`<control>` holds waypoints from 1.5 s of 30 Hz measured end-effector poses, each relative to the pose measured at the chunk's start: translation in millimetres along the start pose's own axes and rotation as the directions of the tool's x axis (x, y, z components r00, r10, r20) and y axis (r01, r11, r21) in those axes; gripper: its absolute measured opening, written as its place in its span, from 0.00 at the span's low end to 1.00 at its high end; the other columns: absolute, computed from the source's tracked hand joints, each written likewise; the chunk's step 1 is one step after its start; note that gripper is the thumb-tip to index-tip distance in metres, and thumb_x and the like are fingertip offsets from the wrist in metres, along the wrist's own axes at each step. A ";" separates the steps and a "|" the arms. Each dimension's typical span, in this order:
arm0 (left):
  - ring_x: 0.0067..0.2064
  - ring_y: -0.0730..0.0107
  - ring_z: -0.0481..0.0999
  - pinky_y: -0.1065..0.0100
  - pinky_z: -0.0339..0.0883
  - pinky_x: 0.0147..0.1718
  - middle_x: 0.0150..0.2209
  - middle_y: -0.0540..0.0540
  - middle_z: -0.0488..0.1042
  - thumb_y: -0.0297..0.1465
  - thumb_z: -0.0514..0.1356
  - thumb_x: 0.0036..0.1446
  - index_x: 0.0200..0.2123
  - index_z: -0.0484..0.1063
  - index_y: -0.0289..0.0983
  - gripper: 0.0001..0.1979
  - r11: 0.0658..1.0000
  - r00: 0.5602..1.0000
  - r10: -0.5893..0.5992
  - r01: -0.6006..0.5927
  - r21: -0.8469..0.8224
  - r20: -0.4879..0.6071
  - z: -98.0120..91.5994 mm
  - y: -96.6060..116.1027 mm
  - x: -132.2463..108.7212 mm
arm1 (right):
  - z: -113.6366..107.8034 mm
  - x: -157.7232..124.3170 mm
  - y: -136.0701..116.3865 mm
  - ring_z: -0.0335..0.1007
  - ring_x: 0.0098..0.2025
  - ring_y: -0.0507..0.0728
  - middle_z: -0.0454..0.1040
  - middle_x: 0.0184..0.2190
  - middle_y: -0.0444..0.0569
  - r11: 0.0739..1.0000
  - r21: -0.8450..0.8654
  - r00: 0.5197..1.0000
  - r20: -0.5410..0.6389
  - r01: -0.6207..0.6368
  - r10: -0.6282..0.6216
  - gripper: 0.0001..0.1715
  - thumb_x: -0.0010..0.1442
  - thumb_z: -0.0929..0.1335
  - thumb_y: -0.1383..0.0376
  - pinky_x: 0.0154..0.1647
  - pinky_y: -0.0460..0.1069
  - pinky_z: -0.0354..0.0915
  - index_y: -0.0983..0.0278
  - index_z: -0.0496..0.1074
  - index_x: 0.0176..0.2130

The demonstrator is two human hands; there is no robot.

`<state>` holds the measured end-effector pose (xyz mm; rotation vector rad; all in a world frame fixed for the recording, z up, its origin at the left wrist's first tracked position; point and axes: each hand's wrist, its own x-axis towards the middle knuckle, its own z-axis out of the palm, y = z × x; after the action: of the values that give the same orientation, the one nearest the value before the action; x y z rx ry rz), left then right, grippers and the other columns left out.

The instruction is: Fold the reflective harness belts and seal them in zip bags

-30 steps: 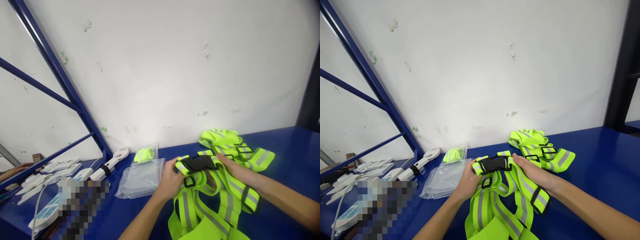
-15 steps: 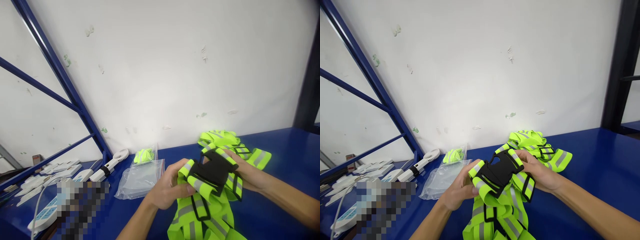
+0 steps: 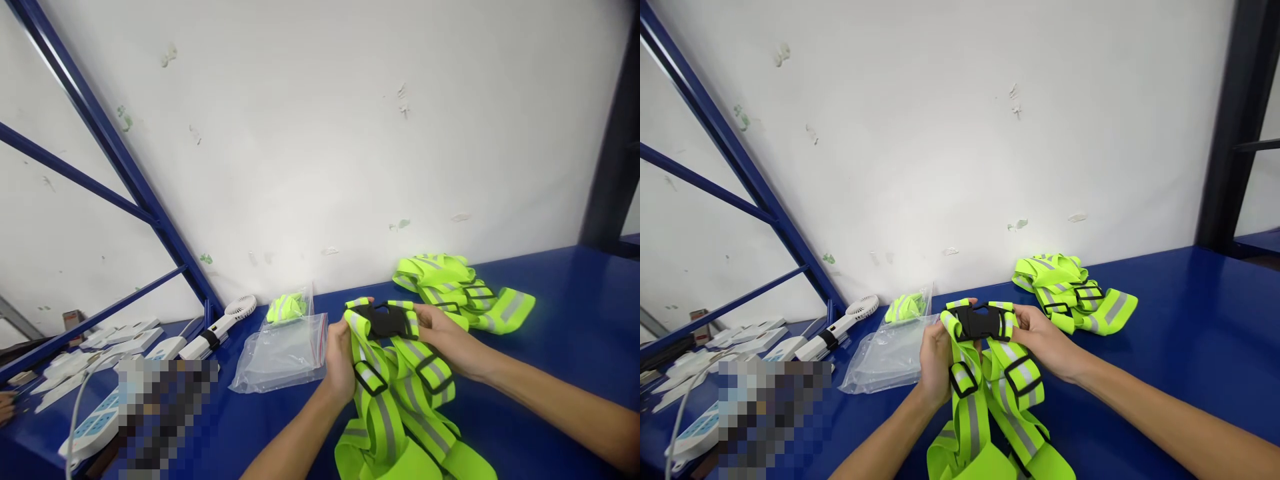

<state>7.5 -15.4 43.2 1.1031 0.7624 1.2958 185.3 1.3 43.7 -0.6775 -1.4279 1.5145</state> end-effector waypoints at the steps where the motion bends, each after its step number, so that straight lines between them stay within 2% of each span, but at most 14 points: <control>1: 0.37 0.58 0.74 0.62 0.68 0.34 0.34 0.43 0.75 0.50 0.49 0.53 0.49 0.70 0.36 0.29 0.999 0.999 0.050 -0.050 0.001 -0.019 -0.9 -4.7 -1.0 | 1.5 0.3 1.4 0.76 0.42 0.62 0.81 0.39 0.51 1.000 0.025 0.999 -0.035 -0.001 0.002 0.24 0.53 0.74 0.56 0.42 0.53 0.71 0.63 0.75 0.48; 4: 0.41 0.57 0.73 0.62 0.67 0.39 0.39 0.43 0.75 0.47 0.53 0.52 0.46 0.70 0.37 0.25 0.984 0.985 0.170 -0.171 0.045 0.016 -3.6 -15.3 -2.9 | 3.5 1.9 5.8 0.77 0.39 0.62 0.81 0.36 0.50 0.999 0.024 0.992 -0.123 0.026 -0.023 0.24 0.54 0.73 0.54 0.40 0.53 0.71 0.63 0.75 0.47; 8: 0.45 0.59 0.72 0.64 0.65 0.45 0.41 0.45 0.75 0.35 0.59 0.53 0.44 0.72 0.37 0.15 0.953 0.982 0.188 -0.183 0.243 0.001 -3.1 -17.9 -0.3 | 1.8 2.9 12.1 0.75 0.42 0.65 0.81 0.36 0.49 0.985 -0.126 0.967 -0.213 0.117 -0.142 0.22 0.54 0.72 0.54 0.43 0.55 0.71 0.64 0.76 0.45; 11: 0.45 0.60 0.72 0.64 0.65 0.46 0.42 0.46 0.76 0.32 0.60 0.54 0.43 0.74 0.37 0.13 0.931 0.974 0.223 -0.205 0.301 -0.027 -1.7 -17.0 5.1 | 2.3 1.7 15.6 0.74 0.45 0.66 0.81 0.38 0.49 0.963 -0.229 0.960 -0.207 0.143 -0.191 0.21 0.54 0.72 0.57 0.45 0.56 0.70 0.62 0.75 0.47; 17: 0.42 0.60 0.74 0.64 0.65 0.45 0.38 0.45 0.77 0.34 0.59 0.57 0.39 0.75 0.35 0.10 0.909 0.958 0.286 -0.265 0.321 -0.018 -3.7 -26.9 9.1 | 5.1 -1.0 21.9 0.76 0.40 0.63 0.79 0.40 0.48 0.960 -0.240 0.936 -0.282 0.145 -0.212 0.38 0.54 0.72 0.62 0.40 0.54 0.72 0.57 0.60 0.62; 22: 0.48 0.57 0.72 0.63 0.63 0.49 0.43 0.44 0.76 0.36 0.62 0.55 0.43 0.74 0.36 0.14 0.923 0.963 0.248 -0.202 0.328 -0.104 -4.8 -37.8 5.5 | 4.9 -6.3 26.0 0.70 0.50 0.63 0.76 0.44 0.48 0.845 -0.456 0.847 -0.296 0.281 -0.442 0.12 0.57 0.68 0.63 0.52 0.54 0.65 0.57 0.75 0.43; 28: 0.52 0.57 0.70 0.62 0.62 0.52 0.47 0.44 0.75 0.31 0.60 0.54 0.49 0.71 0.38 0.17 0.963 0.972 0.117 -0.062 0.264 -0.201 -6.2 -34.8 7.1 | 14.0 -13.1 13.5 0.68 0.54 0.65 0.74 0.52 0.48 0.888 -0.417 0.945 -0.164 0.194 -0.283 0.18 0.59 0.68 0.56 0.56 0.55 0.62 0.58 0.74 0.48; 31: 0.52 0.58 0.71 0.62 0.62 0.52 0.47 0.45 0.75 0.28 0.61 0.50 0.53 0.67 0.39 0.24 0.992 0.995 0.026 -0.014 0.121 -0.097 -9.6 -29.5 10.0 | 12.4 -8.6 10.4 0.67 0.56 0.65 0.73 0.54 0.49 0.925 -0.345 0.947 -0.209 0.162 -0.244 0.22 0.59 0.68 0.53 0.58 0.57 0.61 0.57 0.72 0.52; 35: 0.47 0.57 0.75 0.60 0.66 0.48 0.47 0.45 0.75 0.27 0.63 0.43 0.56 0.63 0.39 0.34 0.978 0.971 -0.143 0.168 -0.122 0.194 -10.3 -18.9 11.3 | 4.9 -1.9 10.3 0.66 0.58 0.63 0.69 0.57 0.49 0.968 -0.217 0.939 -0.291 0.122 -0.184 0.41 0.57 0.70 0.55 0.56 0.56 0.64 0.53 0.53 0.65; 37: 0.45 0.56 0.76 0.60 0.68 0.45 0.46 0.44 0.76 0.34 0.63 0.46 0.56 0.63 0.39 0.31 0.958 0.958 -0.192 0.230 -0.173 0.213 -8.5 -15.0 11.2 | 2.3 -0.8 11.3 0.64 0.59 0.64 0.70 0.56 0.50 0.957 -0.251 0.926 -0.304 0.147 -0.222 0.35 0.57 0.70 0.56 0.57 0.57 0.63 0.54 0.59 0.61; 39: 0.42 0.57 0.77 0.60 0.69 0.42 0.45 0.43 0.76 0.43 0.61 0.52 0.56 0.63 0.38 0.30 0.947 0.959 -0.235 0.263 -0.183 0.162 -7.1 -13.8 11.3 | 1.0 -0.8 13.6 0.64 0.58 0.64 0.70 0.54 0.51 0.927 -0.312 0.904 -0.299 0.209 -0.305 0.20 0.58 0.69 0.57 0.57 0.58 0.62 0.56 0.69 0.50; 41: 0.40 0.58 0.77 0.62 0.69 0.39 0.43 0.43 0.77 0.47 0.59 0.54 0.56 0.63 0.38 0.30 0.949 0.960 -0.257 0.272 -0.160 0.110 -7.2 -14.7 12.2 | 0.3 -1.6 16.6 0.66 0.57 0.65 0.69 0.54 0.51 0.897 -0.348 0.883 -0.278 0.275 -0.378 0.06 0.58 0.68 0.60 0.56 0.58 0.63 0.58 0.73 0.37; 43: 0.36 0.62 0.77 0.64 0.69 0.34 0.40 0.44 0.77 0.44 0.61 0.54 0.56 0.63 0.38 0.29 0.954 0.960 -0.265 0.275 -0.117 0.091 -9.0 -15.7 14.0 | -0.3 -2.7 18.9 0.66 0.57 0.65 0.66 0.57 0.50 0.890 -0.340 0.887 -0.242 0.303 -0.394 0.04 0.56 0.68 0.64 0.57 0.58 0.61 0.60 0.73 0.30; 45: 0.30 0.66 0.76 0.67 0.68 0.31 0.35 0.46 0.77 0.41 0.64 0.51 0.56 0.63 0.38 0.30 0.967 0.969 -0.239 0.243 -0.079 0.055 -11.8 -15.5 16.5 | -0.4 -3.9 19.3 0.63 0.60 0.65 0.63 0.60 0.48 0.927 -0.267 0.931 -0.181 0.265 -0.318 0.06 0.52 0.68 0.68 0.59 0.58 0.59 0.59 0.75 0.32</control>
<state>4.7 4.2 27.1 0.9370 0.7752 1.0835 182.6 -0.1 24.3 -0.7156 -1.4769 1.0115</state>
